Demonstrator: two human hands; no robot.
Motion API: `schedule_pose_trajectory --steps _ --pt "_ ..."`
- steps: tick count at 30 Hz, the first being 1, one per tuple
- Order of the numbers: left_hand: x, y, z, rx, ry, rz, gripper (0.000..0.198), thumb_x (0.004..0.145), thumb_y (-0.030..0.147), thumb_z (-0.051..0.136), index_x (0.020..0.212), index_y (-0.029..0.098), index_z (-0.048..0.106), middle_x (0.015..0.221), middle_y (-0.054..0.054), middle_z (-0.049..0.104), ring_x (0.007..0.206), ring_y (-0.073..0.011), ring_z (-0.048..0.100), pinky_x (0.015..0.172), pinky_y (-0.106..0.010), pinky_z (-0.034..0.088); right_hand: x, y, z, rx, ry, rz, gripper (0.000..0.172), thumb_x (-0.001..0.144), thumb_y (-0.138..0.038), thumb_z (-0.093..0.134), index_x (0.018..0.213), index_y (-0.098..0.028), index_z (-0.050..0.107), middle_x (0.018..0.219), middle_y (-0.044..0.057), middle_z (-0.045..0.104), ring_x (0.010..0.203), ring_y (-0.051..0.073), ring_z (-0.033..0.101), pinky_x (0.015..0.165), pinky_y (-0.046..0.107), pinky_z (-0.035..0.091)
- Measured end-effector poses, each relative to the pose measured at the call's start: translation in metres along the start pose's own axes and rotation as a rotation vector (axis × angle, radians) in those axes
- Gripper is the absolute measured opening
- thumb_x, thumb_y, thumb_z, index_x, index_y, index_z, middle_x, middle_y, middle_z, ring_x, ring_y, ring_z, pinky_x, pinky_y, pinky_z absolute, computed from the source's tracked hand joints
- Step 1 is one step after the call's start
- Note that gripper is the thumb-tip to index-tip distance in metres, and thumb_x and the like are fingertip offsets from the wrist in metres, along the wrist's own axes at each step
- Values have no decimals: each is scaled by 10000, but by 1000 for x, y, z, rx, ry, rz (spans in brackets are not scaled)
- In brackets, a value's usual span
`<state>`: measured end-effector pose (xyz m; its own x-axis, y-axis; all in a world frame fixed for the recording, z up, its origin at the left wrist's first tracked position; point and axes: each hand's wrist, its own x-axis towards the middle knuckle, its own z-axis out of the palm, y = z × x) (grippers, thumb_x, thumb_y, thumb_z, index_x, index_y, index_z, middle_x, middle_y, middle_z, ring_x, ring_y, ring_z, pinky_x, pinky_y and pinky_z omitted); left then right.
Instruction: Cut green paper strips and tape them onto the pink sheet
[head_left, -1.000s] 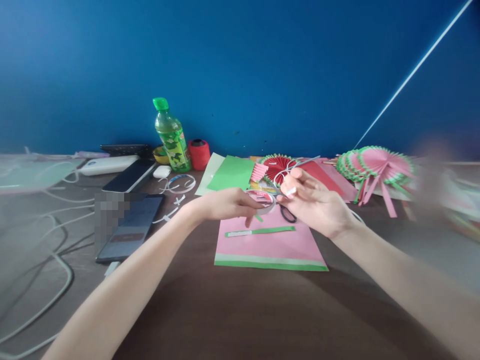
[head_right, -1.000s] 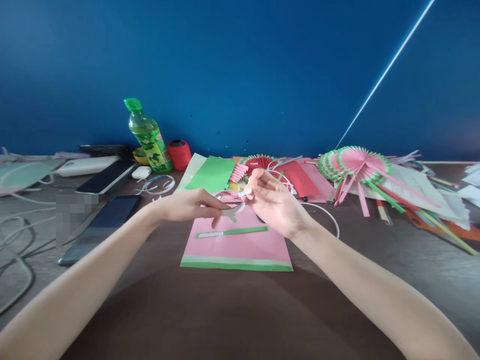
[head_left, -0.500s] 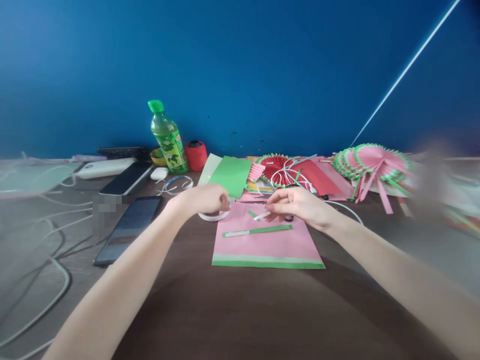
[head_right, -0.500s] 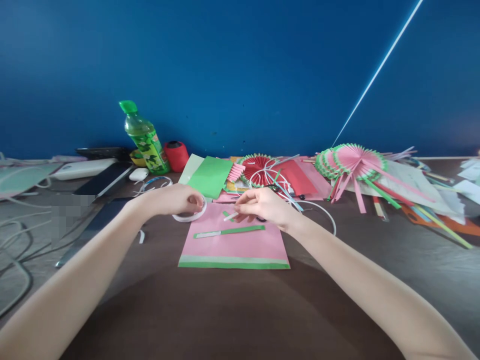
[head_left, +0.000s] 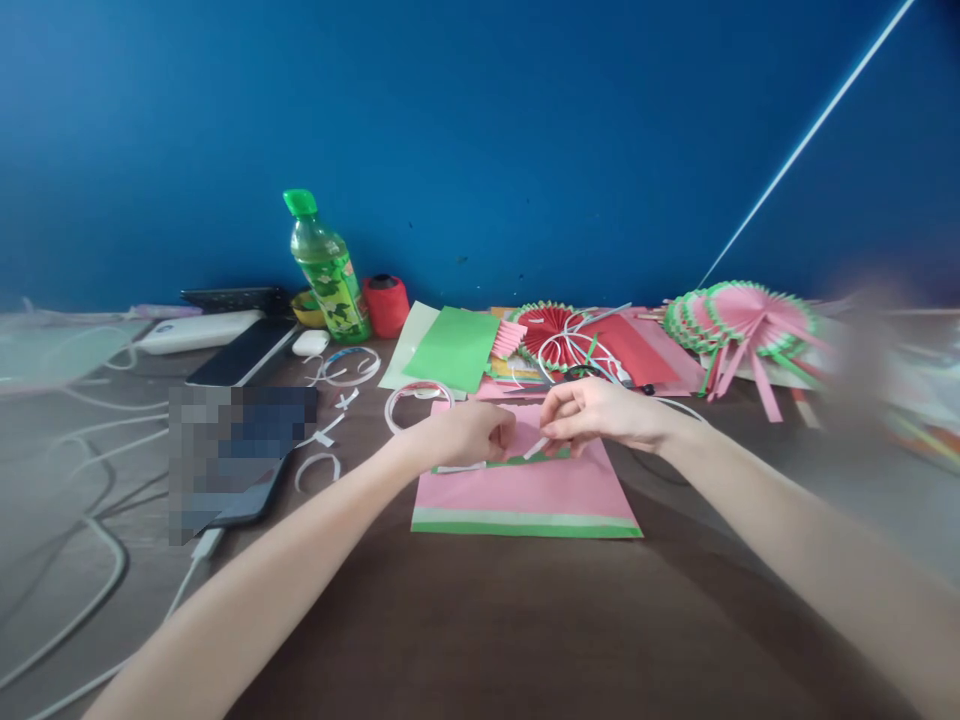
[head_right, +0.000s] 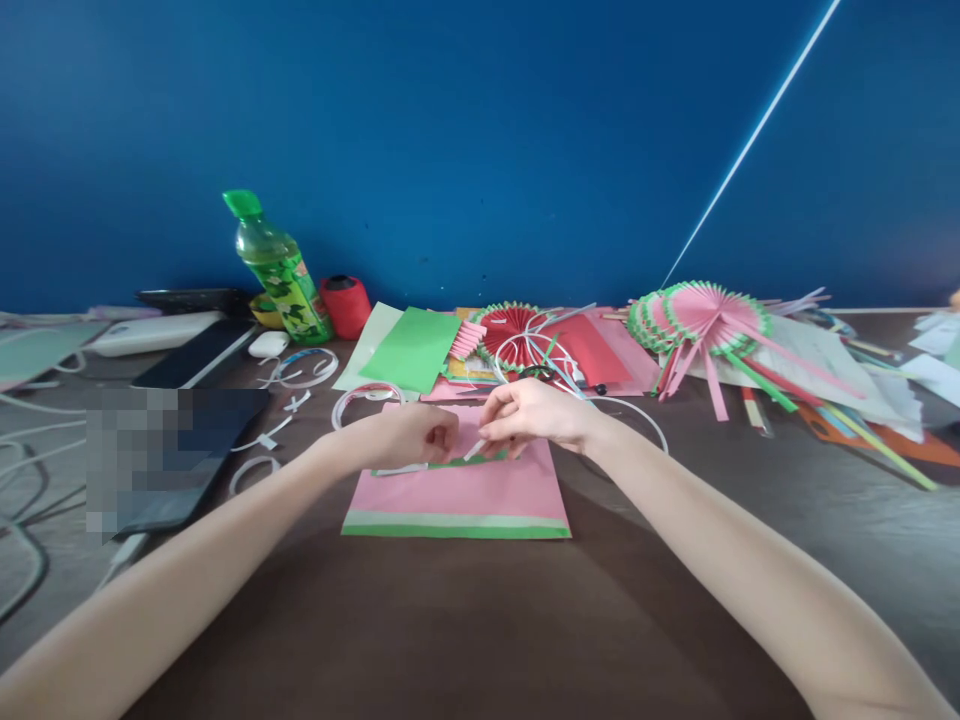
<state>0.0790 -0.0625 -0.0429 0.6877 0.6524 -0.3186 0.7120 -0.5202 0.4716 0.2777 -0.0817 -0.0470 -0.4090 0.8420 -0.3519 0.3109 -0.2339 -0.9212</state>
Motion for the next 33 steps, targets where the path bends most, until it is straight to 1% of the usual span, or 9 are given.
schedule_pose_trajectory --steps 4,7,12,14,18,23,27,30,33 --pt "-4 -6 -5 63 -1 5 106 659 208 493 720 170 572 745 -17 609 640 -133 519 520 -223 318 4 4 20 25 110 -54 191 585 -198 717 700 -154 571 613 14 651 580 130 626 470 210 460" --pt "-3 -10 -6 60 -37 -7 108 622 218 484 685 168 557 644 -6 603 593 -139 522 513 -232 323 8 11 32 16 181 -106 220 571 -233 729 669 -158 546 579 -4 629 468 92 552 458 228 444" --pt "0 -14 -6 1 -116 -36 155 589 216 477 711 172 562 620 -3 622 553 -138 540 497 -231 349 12 22 41 9 272 -181 320 526 -297 762 692 -175 518 574 -33 586 444 85 511 455 239 418" --pt "0 -14 -6 -17 -132 -49 153 586 217 480 708 172 561 625 -7 628 548 -136 549 493 -228 355 13 24 45 13 299 -201 330 520 -313 766 678 -180 509 563 -41 567 441 84 502 449 238 409" --pt "2 -15 -5 -37 -147 -68 166 576 201 480 718 173 563 664 -17 647 582 -143 570 492 -222 364 14 26 53 10 270 -201 316 563 -371 738 645 -180 499 510 -43 550 408 82 489 409 228 396" --pt "4 -19 -4 -53 -163 -41 234 555 153 428 742 170 568 758 -32 673 602 -137 581 487 -215 370 15 27 56 -12 271 -193 332 585 -399 719 633 -183 472 479 -47 538 373 70 477 376 211 387" --pt "5 -21 -4 -31 -170 -37 240 550 154 413 731 173 569 728 -27 669 620 -142 588 496 -213 379 15 28 55 -55 279 -194 306 612 -379 699 637 -186 464 480 -43 541 361 71 467 360 209 367" --pt "5 -20 -5 -28 -174 -40 245 549 156 414 739 172 568 754 -29 673 629 -141 589 505 -213 388 17 30 57 -92 291 -205 269 624 -337 689 644 -192 464 485 -48 531 370 74 458 363 208 350" --pt "5 -19 -6 -35 -183 -41 229 554 163 429 741 167 561 784 -34 673 626 -141 585 510 -216 397 19 32 59 -158 346 -258 232 625 -267 674 621 -194 454 494 -57 506 409 75 457 392 206 345"
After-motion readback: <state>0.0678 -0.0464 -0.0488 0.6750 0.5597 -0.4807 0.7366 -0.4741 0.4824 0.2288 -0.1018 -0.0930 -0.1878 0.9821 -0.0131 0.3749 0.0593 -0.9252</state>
